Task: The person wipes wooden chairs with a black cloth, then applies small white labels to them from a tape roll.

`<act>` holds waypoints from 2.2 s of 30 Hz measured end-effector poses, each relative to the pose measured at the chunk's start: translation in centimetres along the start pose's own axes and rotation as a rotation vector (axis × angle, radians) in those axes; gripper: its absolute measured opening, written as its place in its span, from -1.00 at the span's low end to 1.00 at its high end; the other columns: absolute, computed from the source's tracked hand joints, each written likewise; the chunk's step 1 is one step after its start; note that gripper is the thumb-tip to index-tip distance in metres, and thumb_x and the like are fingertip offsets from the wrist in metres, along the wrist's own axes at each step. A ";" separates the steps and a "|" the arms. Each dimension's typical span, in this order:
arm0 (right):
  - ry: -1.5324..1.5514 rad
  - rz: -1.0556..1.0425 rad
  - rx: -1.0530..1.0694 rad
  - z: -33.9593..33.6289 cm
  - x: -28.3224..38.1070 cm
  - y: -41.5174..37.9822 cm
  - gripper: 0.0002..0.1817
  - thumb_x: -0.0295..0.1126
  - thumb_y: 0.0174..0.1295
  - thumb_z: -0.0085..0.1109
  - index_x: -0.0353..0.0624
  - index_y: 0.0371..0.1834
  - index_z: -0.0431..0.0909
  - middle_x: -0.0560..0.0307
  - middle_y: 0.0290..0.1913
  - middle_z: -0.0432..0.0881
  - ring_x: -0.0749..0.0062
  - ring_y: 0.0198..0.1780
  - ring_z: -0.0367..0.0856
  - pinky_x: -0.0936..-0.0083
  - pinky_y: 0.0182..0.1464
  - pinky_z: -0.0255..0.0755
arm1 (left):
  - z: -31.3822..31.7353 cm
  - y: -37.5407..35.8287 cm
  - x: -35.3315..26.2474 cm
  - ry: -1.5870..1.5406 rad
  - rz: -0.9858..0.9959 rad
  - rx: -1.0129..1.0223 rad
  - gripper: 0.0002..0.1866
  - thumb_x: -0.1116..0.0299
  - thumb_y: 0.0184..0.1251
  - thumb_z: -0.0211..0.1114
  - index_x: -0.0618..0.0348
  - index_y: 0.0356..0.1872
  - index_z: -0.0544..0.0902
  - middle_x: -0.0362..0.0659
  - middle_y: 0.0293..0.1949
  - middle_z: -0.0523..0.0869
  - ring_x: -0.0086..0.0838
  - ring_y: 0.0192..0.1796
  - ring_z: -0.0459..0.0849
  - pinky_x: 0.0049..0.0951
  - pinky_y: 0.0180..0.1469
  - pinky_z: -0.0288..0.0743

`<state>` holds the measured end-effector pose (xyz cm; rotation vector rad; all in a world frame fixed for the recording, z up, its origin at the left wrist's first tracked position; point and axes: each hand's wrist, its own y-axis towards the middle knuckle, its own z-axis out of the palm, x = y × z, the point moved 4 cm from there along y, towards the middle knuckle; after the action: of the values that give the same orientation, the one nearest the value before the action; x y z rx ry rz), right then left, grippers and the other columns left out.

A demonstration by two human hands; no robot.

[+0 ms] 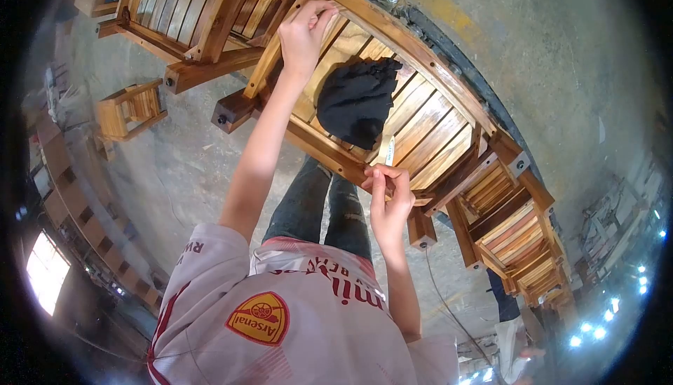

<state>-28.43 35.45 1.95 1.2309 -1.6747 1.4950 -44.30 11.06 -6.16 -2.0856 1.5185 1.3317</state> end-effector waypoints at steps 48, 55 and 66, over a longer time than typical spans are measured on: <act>-0.028 -0.097 -0.229 -2.2 -2.8 -0.4 -0.85 -0.54 0.46 -0.09 -0.32 0.03 0.36 0.02 -0.13 0.60 0.57 -0.29 0.58 0.60 -0.17 0.47 | -0.8 -4.4 -2.4 0.442 -0.162 0.608 -0.18 0.17 0.25 0.33 0.40 0.42 0.18 0.18 -0.38 0.72 0.08 -0.30 0.74 -0.09 -0.21 0.65; -0.179 -0.388 -0.296 2.6 -2.2 5.3 -0.82 -0.62 0.39 -0.06 -0.36 0.02 0.37 -0.11 -0.04 0.60 0.33 -0.17 0.64 0.46 -0.04 0.46 | -1.9 -4.5 -1.5 0.387 -0.201 0.468 -0.19 0.08 0.30 0.27 0.14 0.48 0.13 0.20 -0.51 0.68 0.13 -0.42 0.69 0.02 -0.32 0.60; -0.607 -0.686 -0.166 8.8 -6.2 9.2 -0.59 -0.74 0.12 0.11 -0.19 0.06 0.45 -0.16 0.02 0.56 -0.02 0.05 0.54 0.21 0.13 0.28 | -2.6 -3.6 -0.2 0.366 -0.238 0.554 -0.28 0.15 0.34 0.25 -0.22 0.48 0.13 0.13 -0.62 0.64 0.12 -0.49 0.67 0.03 -0.39 0.58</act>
<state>-32.82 28.07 -9.31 2.0214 -1.4271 0.5858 -39.85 11.09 -5.68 -2.1050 1.4830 0.3915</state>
